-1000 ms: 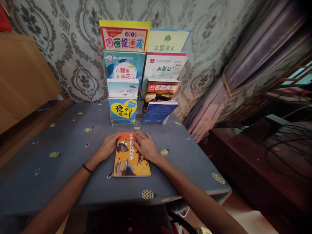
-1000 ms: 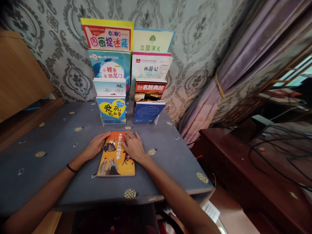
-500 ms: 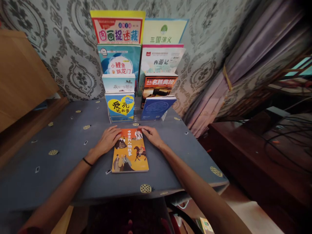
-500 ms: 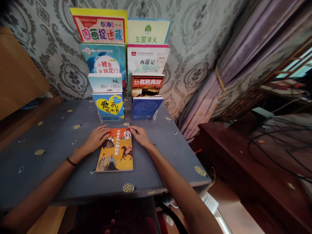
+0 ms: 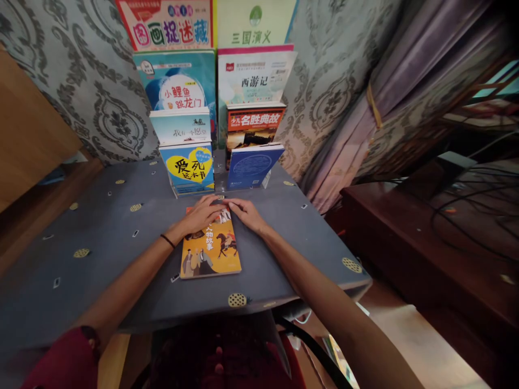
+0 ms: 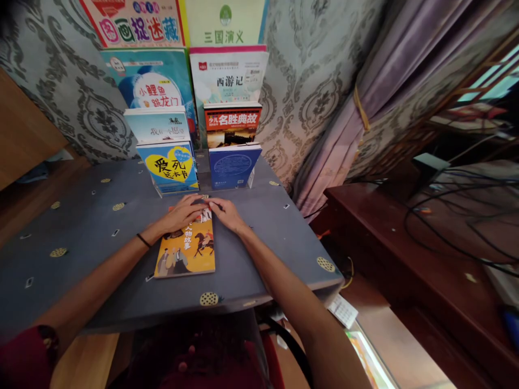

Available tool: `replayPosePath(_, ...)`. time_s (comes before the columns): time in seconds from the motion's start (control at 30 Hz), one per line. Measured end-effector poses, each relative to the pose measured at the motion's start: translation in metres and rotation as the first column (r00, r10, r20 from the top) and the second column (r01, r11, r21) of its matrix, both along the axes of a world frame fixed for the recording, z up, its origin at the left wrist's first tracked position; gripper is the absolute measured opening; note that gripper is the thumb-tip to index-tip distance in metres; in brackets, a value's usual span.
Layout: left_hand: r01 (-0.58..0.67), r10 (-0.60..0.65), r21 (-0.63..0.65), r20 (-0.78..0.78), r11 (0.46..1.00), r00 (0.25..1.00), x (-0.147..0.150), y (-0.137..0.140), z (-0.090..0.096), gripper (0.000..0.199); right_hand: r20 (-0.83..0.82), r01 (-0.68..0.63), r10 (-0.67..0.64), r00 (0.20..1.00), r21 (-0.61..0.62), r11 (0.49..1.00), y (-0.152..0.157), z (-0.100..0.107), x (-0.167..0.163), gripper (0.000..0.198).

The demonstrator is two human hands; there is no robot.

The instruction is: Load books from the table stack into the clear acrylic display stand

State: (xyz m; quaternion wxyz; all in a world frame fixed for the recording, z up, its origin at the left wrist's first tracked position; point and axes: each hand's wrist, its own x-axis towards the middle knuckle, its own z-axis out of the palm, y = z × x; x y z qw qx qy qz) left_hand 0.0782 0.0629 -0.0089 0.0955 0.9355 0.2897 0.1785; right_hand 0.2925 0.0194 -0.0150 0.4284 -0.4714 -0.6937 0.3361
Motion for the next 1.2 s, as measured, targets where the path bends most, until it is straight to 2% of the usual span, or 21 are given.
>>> replayPosePath(0.13, 0.006, -0.005, 0.031, -0.019, 1.000, 1.000, 0.000, 0.000, -0.001, 0.036, -0.004, -0.023, 0.023, 1.000, 0.026, 0.999, 0.001, -0.001, 0.002, 0.034)
replayPosePath(0.33, 0.000, 0.011, 0.116, -0.092, 0.993, 0.996, 0.007, -0.015, 0.014, 0.033, -0.032, -0.032, 0.035, 0.999, 0.072, 0.997, 0.004, -0.007, 0.003, 0.034)
replayPosePath(0.57, 0.031, -0.030, 0.011, -0.075, 0.999, 0.997, 0.005, -0.020, 0.017, 0.037, -0.029, -0.056, 0.060, 0.998, 0.100, 0.993, 0.003, -0.007, 0.002, 0.033)
replayPosePath(0.77, -0.014, 0.029, 0.115, -0.131, 0.993, 0.991, 0.006, -0.028, 0.018, 0.038, -0.008, -0.050, 0.051, 0.999, 0.100, 0.994, 0.003, -0.006, 0.003, 0.034)
replayPosePath(0.97, 0.018, -0.014, 0.036, -0.095, 0.999, 0.995, 0.001, -0.033, 0.017, 0.037, -0.012, -0.065, 0.067, 0.998, 0.098, 0.993, 0.002, -0.006, 0.002, 0.034)
replayPosePath(1.1, -0.022, 0.032, 0.077, -0.126, 0.997, 0.991, -0.001, -0.041, 0.019, 0.037, -0.015, -0.046, 0.047, 0.999, 0.083, 0.995, 0.002, -0.007, 0.002, 0.034)
replayPosePath(1.2, -0.006, 0.016, 0.083, -0.115, 0.997, 0.993, 0.000, -0.044, 0.020, 0.037, -0.014, -0.040, 0.042, 0.999, 0.090, 0.995, 0.001, -0.007, 0.002, 0.034)
